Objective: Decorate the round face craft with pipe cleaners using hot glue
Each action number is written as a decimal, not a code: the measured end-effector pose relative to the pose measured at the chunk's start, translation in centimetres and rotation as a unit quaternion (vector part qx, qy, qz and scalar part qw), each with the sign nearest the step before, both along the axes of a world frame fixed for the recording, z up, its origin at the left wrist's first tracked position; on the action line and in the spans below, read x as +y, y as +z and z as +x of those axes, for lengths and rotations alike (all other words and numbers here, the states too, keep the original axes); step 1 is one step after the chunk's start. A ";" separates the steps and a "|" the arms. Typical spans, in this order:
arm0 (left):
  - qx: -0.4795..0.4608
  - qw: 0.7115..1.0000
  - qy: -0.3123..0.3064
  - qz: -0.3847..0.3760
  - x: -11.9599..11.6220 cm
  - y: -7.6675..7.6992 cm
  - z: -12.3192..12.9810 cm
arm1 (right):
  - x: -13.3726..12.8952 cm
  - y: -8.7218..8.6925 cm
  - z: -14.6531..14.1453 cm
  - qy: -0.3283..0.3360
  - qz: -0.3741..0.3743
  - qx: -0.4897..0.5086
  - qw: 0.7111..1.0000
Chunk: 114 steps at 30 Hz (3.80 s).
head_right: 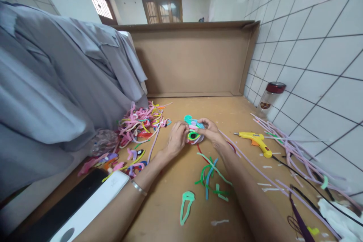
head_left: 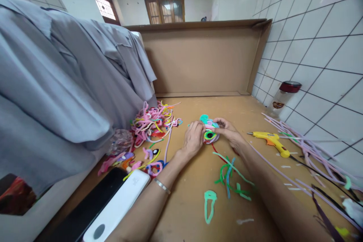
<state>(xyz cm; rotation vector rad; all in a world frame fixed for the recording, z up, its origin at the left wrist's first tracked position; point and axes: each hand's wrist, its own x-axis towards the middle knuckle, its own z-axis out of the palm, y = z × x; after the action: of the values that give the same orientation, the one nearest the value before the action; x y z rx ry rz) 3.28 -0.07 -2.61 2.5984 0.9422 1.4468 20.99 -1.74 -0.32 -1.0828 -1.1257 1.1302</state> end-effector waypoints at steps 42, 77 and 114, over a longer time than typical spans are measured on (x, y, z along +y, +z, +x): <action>0.126 0.983 0.069 -0.118 -0.6 2.7 -0.5 | 0.2 -0.3 -0.6 0.013 -0.002 0.037 0.999; 0.053 0.992 0.025 -0.110 -0.8 3.1 -0.8 | 0.3 -0.5 -1.1 -0.026 0.030 -0.020 0.999; 0.011 0.989 0.045 -0.140 -1.0 3.2 -0.5 | 0.2 -0.4 -0.9 -0.004 0.043 -0.049 0.998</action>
<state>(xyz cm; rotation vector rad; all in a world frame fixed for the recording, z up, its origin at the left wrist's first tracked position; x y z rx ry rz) 2.74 -1.04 0.55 2.3994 1.1849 1.2034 20.11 -1.59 -0.72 -1.0840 -1.2342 1.0235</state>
